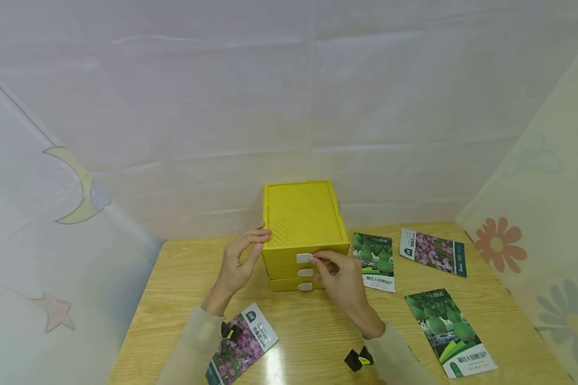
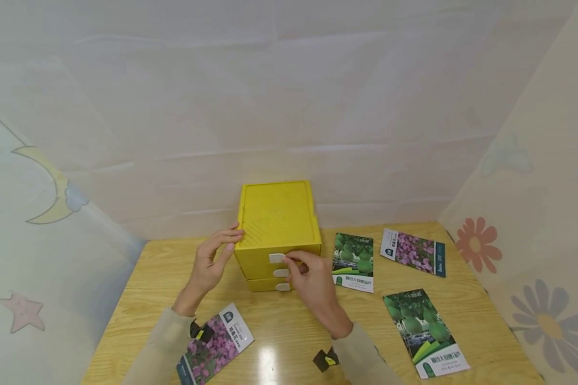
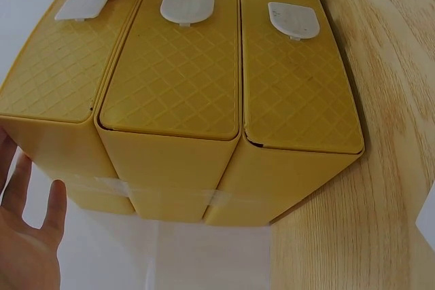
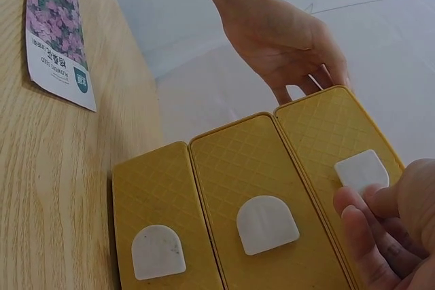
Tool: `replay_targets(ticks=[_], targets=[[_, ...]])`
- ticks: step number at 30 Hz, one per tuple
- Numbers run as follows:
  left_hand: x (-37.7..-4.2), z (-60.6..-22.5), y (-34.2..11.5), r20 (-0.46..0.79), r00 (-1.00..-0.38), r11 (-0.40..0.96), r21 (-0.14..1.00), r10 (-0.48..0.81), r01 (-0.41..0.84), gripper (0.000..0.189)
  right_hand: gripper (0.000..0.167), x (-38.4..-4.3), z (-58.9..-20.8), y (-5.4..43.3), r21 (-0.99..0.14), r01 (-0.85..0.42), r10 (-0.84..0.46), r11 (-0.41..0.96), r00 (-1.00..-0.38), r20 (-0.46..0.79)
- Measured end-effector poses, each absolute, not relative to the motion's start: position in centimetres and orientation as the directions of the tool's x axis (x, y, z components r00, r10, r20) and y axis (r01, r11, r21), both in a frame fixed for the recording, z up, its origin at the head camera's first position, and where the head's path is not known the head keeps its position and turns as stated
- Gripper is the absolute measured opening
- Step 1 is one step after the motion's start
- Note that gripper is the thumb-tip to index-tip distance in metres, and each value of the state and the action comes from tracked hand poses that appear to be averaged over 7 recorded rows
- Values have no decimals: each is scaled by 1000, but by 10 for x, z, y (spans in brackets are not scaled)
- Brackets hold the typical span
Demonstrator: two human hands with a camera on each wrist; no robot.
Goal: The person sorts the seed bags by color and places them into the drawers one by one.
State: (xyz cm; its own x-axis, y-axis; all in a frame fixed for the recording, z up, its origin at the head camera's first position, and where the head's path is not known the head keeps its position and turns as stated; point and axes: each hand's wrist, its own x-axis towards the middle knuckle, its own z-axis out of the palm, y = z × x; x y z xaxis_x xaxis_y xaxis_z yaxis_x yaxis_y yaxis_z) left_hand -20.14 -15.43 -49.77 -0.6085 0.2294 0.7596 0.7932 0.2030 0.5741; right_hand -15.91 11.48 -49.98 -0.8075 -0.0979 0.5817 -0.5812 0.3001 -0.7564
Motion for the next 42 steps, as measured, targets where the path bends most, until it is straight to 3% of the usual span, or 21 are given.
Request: replay_targets(ticks=[23,42], targets=[[-204,-500,-153,769,-598,198,565,223,801,29,15,-158,-502,115,-730,-617,-99,295,-780,618],[-205,-500,-153,768,-605,189,575,213,796,28,13,-150,-513,120,-749,-580,-104,320,-807,581]])
